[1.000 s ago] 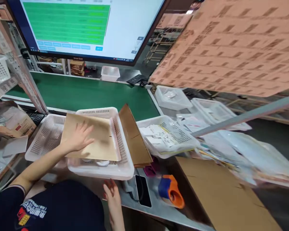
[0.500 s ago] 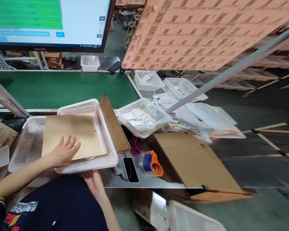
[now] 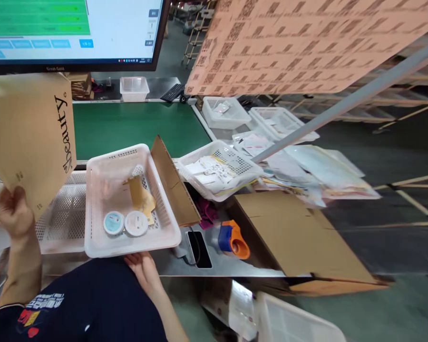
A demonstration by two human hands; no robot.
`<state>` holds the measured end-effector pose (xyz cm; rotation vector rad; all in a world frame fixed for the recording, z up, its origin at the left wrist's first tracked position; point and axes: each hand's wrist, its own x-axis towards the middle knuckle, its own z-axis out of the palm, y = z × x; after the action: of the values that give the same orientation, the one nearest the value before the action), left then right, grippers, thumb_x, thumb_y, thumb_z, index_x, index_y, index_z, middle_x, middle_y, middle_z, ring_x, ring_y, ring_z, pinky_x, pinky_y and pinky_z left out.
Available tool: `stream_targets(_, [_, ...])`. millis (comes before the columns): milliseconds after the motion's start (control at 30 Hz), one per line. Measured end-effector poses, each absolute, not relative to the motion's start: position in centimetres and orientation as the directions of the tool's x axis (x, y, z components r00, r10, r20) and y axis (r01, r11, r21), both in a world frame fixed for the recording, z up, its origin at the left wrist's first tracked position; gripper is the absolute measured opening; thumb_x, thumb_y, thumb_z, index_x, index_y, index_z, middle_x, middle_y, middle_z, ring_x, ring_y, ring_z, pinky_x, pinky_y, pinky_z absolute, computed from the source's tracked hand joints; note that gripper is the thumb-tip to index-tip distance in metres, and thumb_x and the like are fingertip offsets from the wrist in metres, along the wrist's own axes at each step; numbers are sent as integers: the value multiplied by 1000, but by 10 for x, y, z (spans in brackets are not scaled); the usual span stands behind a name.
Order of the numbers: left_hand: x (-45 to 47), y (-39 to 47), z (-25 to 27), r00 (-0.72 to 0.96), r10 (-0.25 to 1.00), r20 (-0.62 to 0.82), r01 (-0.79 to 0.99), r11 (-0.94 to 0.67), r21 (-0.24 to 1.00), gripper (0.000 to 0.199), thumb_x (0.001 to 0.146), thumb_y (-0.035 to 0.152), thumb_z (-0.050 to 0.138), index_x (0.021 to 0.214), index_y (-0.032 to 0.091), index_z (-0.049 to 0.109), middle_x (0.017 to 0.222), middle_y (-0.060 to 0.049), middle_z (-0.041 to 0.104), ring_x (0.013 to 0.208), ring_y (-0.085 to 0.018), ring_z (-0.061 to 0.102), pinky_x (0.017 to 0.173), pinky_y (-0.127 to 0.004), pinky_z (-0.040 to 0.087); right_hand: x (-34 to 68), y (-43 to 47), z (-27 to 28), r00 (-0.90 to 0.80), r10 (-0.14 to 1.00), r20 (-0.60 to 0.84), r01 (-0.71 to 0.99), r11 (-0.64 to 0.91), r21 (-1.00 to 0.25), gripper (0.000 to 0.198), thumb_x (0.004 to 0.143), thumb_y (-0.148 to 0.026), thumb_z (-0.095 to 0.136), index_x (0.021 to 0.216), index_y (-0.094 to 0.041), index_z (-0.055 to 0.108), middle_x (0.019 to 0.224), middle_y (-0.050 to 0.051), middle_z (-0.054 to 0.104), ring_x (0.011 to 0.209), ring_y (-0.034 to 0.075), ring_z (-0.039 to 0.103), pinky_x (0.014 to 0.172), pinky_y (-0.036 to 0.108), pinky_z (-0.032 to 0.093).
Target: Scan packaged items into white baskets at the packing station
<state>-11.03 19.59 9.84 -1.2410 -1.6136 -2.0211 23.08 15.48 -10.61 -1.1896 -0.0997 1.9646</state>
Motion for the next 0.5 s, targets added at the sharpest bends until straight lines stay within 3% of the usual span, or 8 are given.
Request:
stream_targets(100, [-83, 201, 78, -530, 357, 769, 693, -341, 635, 38, 112, 31, 58, 139, 12, 77, 135, -15, 76, 128, -29, 73, 115, -43, 58, 230, 154, -106, -227, 688, -690, -594, -659, -462, 46, 51, -29, 100, 84, -21, 69, 91, 8, 79, 92, 28, 73, 90, 41, 59])
stream_targets(200, [-55, 198, 52, -145, 672, 726, 788, -366, 496, 44, 111, 18, 46, 147, 17, 72, 156, -13, 65, 149, -28, 60, 129, -46, 48, 232, 153, -108, -242, 687, -685, -587, -666, -461, 45, 54, -33, 102, 84, -21, 70, 93, 8, 79, 94, 28, 73, 92, 41, 59])
stream_targets(267, [-37, 191, 35, 238, 880, 411, 846, -395, 358, 46, 107, 11, 46, 141, 18, 76, 155, -14, 66, 148, -31, 61, 124, -48, 52, 236, 151, -109, -255, 671, -696, -588, -679, -439, 47, 53, -34, 103, 85, -21, 72, 93, 8, 79, 96, 29, 74, 92, 42, 59])
stream_targets(300, [-28, 187, 28, 367, 912, 186, 871, -407, 276, 44, 106, 10, 47, 137, 18, 78, 153, -15, 67, 147, -33, 62, 122, -50, 54, 240, 149, -110, -259, 662, -703, -589, -685, -428, 49, 52, -33, 104, 87, -21, 72, 96, 9, 79, 99, 30, 74, 92, 42, 59])
stream_targets(367, [-12, 179, 19, 452, 877, -161, 891, -436, 124, 40, 106, 10, 51, 134, 15, 79, 152, -20, 66, 147, -39, 60, 120, -55, 54, 248, 144, -111, -253, 651, -716, -591, -690, -418, 52, 52, -36, 105, 89, -22, 71, 102, 10, 80, 105, 32, 75, 89, 43, 60])
stream_targets(433, [3, 178, 16, 472, 835, -282, 876, -480, 45, 37, 108, 13, 54, 136, 12, 77, 152, -25, 64, 148, -41, 58, 120, -58, 52, 254, 139, -113, -236, 639, -732, -594, -691, -412, 52, 52, -40, 104, 87, -23, 70, 100, 9, 80, 104, 32, 76, 88, 43, 61])
stream_targets(500, [17, 185, 15, 516, 814, -265, 849, -527, 33, 35, 110, 15, 52, 137, 11, 76, 147, -25, 67, 143, -38, 62, 120, -55, 52, 253, 138, -114, -218, 636, -740, -571, -698, -432, 48, 52, -42, 102, 82, -23, 70, 93, 9, 79, 96, 31, 77, 89, 46, 62])
